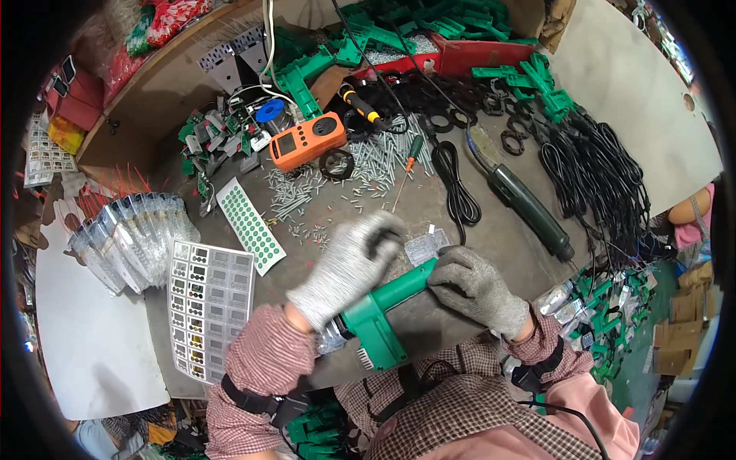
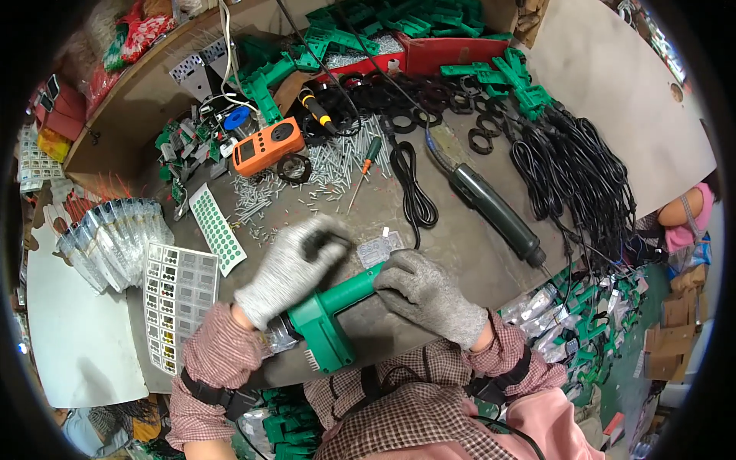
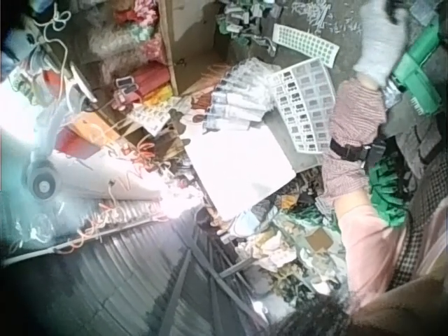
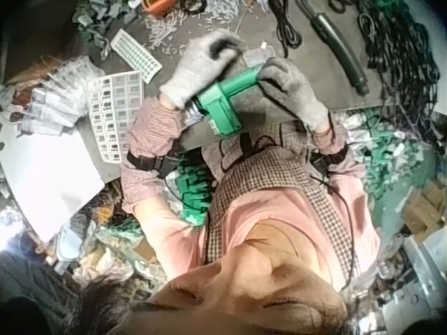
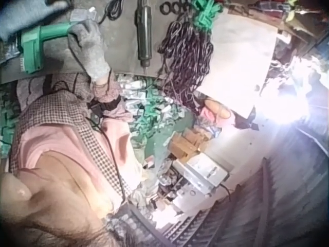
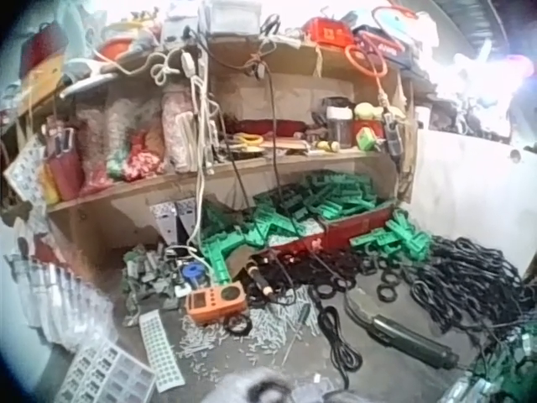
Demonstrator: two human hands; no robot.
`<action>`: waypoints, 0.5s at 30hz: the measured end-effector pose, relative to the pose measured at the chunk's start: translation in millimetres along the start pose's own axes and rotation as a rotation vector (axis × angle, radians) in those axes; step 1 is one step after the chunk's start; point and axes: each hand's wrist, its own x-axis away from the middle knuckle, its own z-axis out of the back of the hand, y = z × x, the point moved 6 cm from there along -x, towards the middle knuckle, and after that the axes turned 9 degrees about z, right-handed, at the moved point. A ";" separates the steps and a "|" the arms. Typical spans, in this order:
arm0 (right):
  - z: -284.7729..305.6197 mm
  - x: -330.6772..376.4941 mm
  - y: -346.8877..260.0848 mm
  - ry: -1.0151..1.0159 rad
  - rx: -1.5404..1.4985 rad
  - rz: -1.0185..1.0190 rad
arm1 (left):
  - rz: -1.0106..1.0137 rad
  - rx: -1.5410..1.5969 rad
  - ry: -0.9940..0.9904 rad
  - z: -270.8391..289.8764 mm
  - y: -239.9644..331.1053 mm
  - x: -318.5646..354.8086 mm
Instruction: Assembling green plastic housings for a device using an electric screwdriver at a workshop bench.
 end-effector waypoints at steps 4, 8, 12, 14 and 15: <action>-0.6 0.2 -2.4 -0.029 0.032 0.025 | -0.073 -0.078 -0.072 -35.1 11.7 8.3; -3.5 8.6 3.4 -0.070 0.057 0.093 | -0.237 -0.320 -0.014 -45.5 13.2 28.9; 5.0 -5.2 -6.6 0.059 0.097 0.166 | -0.142 -0.393 0.024 -20.0 -0.4 28.8; -2.8 -3.1 -6.1 0.036 0.070 0.167 | -0.259 -0.635 0.296 9.8 -5.0 2.7; -7.4 1.0 1.0 -0.016 0.032 0.140 | -0.240 -0.753 0.331 12.1 -13.5 -14.0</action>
